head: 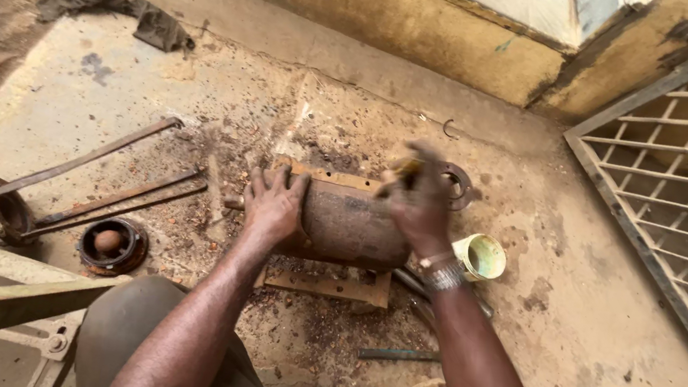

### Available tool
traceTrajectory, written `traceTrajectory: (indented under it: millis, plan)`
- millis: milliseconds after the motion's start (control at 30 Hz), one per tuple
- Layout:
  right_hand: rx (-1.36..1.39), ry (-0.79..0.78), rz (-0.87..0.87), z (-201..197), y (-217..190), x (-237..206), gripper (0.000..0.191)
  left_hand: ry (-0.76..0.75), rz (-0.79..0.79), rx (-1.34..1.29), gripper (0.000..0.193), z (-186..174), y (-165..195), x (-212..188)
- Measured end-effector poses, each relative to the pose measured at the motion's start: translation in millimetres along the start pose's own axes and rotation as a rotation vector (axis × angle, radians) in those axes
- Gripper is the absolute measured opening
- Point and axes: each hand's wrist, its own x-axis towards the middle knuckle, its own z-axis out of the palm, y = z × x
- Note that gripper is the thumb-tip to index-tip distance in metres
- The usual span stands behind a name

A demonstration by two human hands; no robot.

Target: The person sits on the floor and uses a hammer and chisel to remove rust and debris from a metal cylinder. They repeatedly strike the cylinder, rotate it, and scrape the surface to clean it.

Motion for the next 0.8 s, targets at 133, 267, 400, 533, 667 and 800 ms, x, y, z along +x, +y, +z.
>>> traceTrajectory:
  millis: [133,267,400,533,667,800]
  plan:
    - [0.099,0.246,-0.201,4.8,0.6,0.9,0.046,0.048,0.018,0.008,0.076,-0.7,1.3,-0.5]
    - [-0.083,0.019,-0.065,7.0,-4.4,2.4,0.054,-0.016,0.007,0.021,0.092,6.2,-2.5,8.2]
    - [0.269,0.181,0.022,-1.5,-12.8,7.5,0.045,0.116,0.08,0.063,0.075,12.7,-9.0,13.0]
    - [-0.032,-0.036,0.161,-4.3,-19.0,10.8,0.05,-0.041,0.0,-0.016,0.103,14.5,-10.4,12.8]
    - [0.359,0.245,-0.235,6.0,-15.7,6.1,0.047,0.096,0.057,0.059,0.076,17.0,-9.9,16.4]
    - [-0.042,-0.008,0.033,18.1,-7.9,-1.5,0.056,0.06,0.045,0.028,0.073,23.7,-11.4,22.2]
